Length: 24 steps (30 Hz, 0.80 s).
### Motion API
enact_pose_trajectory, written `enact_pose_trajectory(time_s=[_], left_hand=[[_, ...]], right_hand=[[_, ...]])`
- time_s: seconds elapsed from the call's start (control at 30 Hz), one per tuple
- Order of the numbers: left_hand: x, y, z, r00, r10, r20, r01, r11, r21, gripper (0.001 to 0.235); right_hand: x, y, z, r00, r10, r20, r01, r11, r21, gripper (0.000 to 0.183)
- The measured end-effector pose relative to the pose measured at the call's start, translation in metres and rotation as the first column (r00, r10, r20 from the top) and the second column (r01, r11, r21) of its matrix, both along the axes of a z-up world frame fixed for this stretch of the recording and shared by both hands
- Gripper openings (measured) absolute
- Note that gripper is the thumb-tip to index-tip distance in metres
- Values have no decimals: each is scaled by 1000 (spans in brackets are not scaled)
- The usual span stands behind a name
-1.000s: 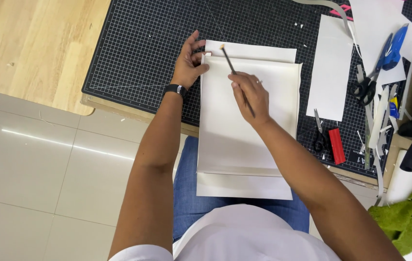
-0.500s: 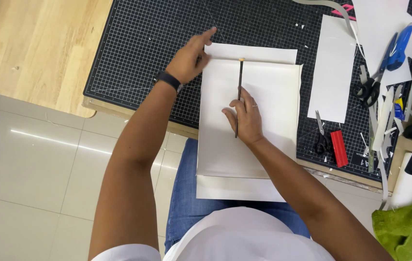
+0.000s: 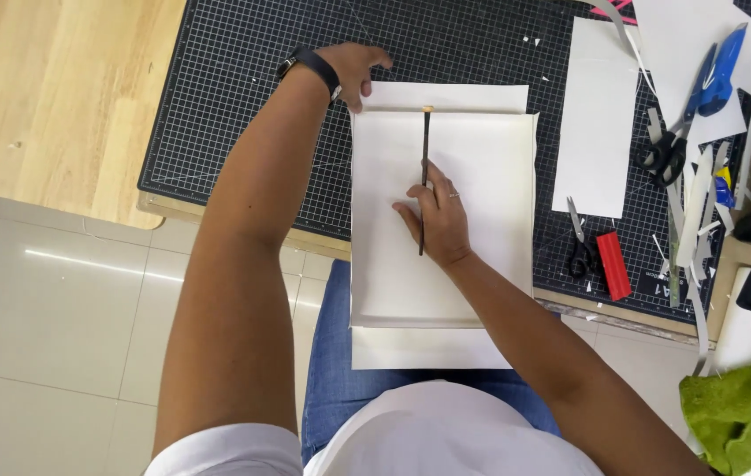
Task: Applying adhesive to the edges of a cardboard box using a brush and trimming material with scissors.
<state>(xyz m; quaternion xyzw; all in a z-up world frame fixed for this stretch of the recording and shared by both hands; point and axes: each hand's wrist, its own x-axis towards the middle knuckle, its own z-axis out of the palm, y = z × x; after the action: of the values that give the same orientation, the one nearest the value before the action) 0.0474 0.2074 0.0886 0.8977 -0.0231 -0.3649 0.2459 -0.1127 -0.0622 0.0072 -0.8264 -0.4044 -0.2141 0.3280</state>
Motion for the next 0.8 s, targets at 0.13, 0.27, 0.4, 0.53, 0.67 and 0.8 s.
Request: enact_pose_trajectory(time_s=[0.13, 0.27, 0.4, 0.53, 0.67, 0.8], left_hand=[[8, -6, -23, 969, -239, 68, 225, 960, 169, 110], [-16, -18, -1, 933, -295, 206, 258, 947, 190, 98], [-35, -27, 7, 913, -282, 294, 238, 955, 176, 98], [-46, -36, 3, 850, -385, 359, 250, 896, 368, 97], [-52, -42, 3, 811, -437, 388, 252, 861, 443, 89], [-55, -47, 14, 816, -476, 328, 286, 826, 486, 99]], right_hand=[[0, -1, -8, 1000, -13, -12, 13, 1000, 8, 30], [0, -4, -17, 997, -65, -31, 65, 998, 2, 33], [0, -4, -14, 996, -82, -29, 83, 995, 60, 31], [0, -5, -12, 998, -60, -10, 61, 991, 119, 31], [0, -7, -17, 996, -92, -11, 93, 988, 127, 33], [3, -6, -18, 994, -103, -34, 107, 987, 123, 33]])
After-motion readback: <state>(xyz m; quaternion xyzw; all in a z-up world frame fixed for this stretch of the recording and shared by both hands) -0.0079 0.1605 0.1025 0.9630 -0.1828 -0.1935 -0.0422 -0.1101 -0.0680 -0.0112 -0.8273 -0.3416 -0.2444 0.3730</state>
